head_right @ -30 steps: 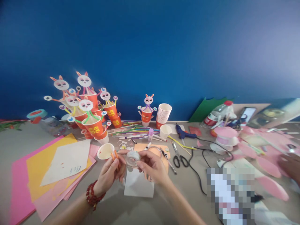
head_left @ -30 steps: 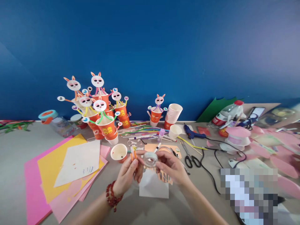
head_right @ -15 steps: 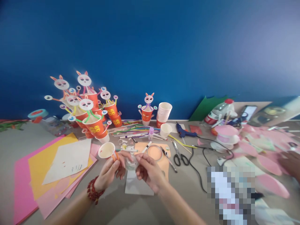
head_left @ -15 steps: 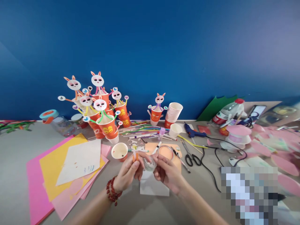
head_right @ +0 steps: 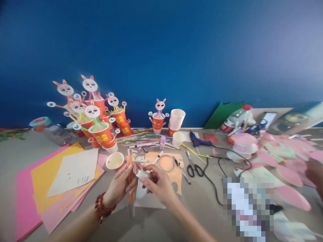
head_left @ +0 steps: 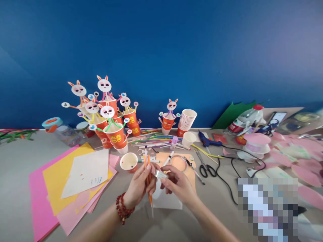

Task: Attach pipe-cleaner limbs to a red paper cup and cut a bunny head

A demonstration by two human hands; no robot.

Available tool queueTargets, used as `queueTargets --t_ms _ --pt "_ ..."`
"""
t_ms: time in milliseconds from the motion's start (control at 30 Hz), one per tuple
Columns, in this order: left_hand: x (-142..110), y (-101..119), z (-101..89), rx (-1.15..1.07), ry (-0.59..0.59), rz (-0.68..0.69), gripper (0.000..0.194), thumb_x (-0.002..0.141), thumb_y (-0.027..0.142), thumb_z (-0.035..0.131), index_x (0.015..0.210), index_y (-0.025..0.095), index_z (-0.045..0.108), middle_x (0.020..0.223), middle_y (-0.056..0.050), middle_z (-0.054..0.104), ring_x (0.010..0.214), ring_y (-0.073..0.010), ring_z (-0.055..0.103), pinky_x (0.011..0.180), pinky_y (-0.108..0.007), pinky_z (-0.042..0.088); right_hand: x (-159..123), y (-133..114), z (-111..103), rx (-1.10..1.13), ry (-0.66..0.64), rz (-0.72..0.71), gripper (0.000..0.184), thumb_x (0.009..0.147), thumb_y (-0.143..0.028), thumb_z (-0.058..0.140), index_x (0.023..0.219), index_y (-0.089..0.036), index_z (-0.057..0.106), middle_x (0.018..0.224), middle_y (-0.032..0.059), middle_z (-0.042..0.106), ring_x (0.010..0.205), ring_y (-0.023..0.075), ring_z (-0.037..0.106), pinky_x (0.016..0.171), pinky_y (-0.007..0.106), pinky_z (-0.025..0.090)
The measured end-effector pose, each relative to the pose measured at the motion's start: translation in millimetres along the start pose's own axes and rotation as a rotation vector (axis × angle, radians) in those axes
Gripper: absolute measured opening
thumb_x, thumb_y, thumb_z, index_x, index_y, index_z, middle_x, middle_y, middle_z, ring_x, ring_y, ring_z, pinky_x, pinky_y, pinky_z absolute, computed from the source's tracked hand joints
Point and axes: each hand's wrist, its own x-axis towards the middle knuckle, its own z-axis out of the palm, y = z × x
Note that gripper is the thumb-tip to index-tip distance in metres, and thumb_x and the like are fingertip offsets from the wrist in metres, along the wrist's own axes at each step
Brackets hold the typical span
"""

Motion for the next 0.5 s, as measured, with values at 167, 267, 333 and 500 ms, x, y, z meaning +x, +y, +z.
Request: queueTargets --t_ms 167,267,333,500 --pt "3 5 0.2 -0.093 -0.008 -0.042 0.030 0.100 0.032 0.038 0.083 0.013 0.055 0.097 -0.003 0.060 0.033 0.0046 0.031 0.033 -0.012 0.032 0 3 -3 0.059 -0.030 -0.021 0.051 0.079 -0.055 0.070 0.109 -0.014 0.063 0.063 0.0014 0.067 0.043 0.0087 0.055 0.043 0.021 0.046" --pt "5 7 -2.3 -0.189 -0.011 -0.085 0.030 0.100 0.032 0.039 0.082 0.014 0.053 0.094 -0.003 0.061 0.032 0.0050 0.028 0.032 -0.011 0.031 -1 5 -4 0.111 -0.065 -0.033 0.050 0.082 -0.052 0.069 0.113 -0.014 0.063 0.063 0.0021 0.068 0.042 0.0083 0.055 0.043 0.021 0.045" --pt "6 7 -4.8 -0.256 -0.012 -0.116 0.028 0.100 0.032 0.041 0.081 0.014 0.051 0.093 -0.002 0.061 0.032 0.0051 0.027 0.032 -0.010 0.030 -1 5 -4 0.135 -0.074 -0.041 0.048 0.083 -0.051 0.069 0.113 -0.014 0.064 0.062 0.0015 0.068 0.042 0.0083 0.055 0.043 0.021 0.045" --pt "8 5 -9.7 -0.462 -0.030 -0.224 0.023 0.097 0.030 0.049 0.080 0.015 0.048 0.087 0.001 0.058 0.034 0.0051 0.018 0.032 -0.006 0.027 0 3 1 0.176 -0.081 -0.058 0.044 0.084 -0.047 0.069 0.112 -0.015 0.063 0.062 0.0003 0.067 0.042 0.0084 0.055 0.043 0.021 0.046"
